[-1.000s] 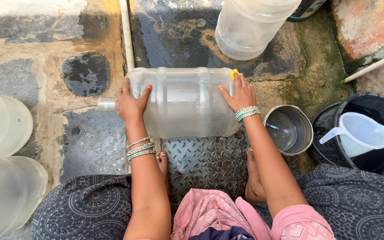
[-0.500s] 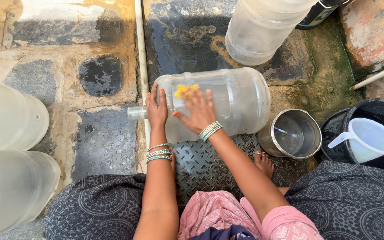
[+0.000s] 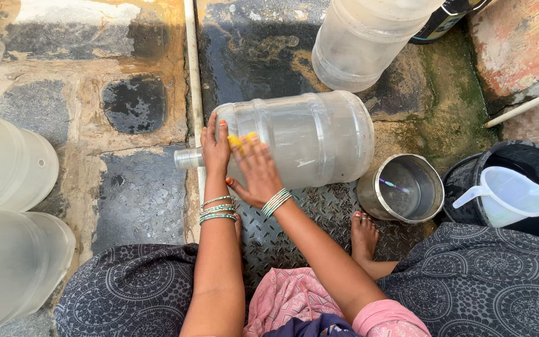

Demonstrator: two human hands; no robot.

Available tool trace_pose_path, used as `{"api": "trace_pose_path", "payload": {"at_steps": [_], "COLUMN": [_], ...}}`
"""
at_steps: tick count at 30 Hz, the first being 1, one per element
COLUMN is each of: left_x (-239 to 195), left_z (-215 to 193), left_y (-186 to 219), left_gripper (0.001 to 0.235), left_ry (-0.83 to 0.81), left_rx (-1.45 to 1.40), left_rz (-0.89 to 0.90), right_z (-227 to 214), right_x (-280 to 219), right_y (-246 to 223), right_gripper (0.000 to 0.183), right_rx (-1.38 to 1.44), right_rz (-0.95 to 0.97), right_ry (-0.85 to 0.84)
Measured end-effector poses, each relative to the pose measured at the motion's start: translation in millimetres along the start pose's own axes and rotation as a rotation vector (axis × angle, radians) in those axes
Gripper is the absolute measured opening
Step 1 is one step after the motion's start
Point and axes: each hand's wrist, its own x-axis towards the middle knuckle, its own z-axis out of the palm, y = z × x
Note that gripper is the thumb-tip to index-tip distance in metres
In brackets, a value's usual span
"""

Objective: The person cleans a large transparent water dispenser by first scrubbing the inside with a purple brush and then wiping the exterior with a yellow sponge. The person rotates the dispenser to clean different sides and inspects the interior at the end.

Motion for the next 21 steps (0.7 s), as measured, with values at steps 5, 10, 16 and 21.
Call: {"api": "trace_pose_path", "payload": {"at_steps": [5,10,16,21], "left_x": [1.3,2.4,5.9,15.7], "left_z": [-6.0,-2.6,-0.7,3.3], "left_y": [4.7,4.8,-2.9,-5.9], "left_gripper": [0.055,0.055,0.057,0.058], "left_ry": [-0.06,-0.036,-0.039,-0.027], "left_rx": [-0.091,-0.098,-0.118,-0.1], "left_rz": [-0.029,0.012,0.038,0.121], "right_z": [-25.8,-89.9,-35.7,-2.1], "right_x": [-12.5,-45.2,-29.3,-45.4], "right_y": [58.9,159.8,52.9,2.3], "right_gripper": [0.094,0.092,0.092,0.089], "right_rx": [-0.217,-0.139,-0.122,-0.189], "right_rz": [0.11,0.602,0.196,-0.053], "right_ry": [-0.055,0.135,0.121,-0.062]}}
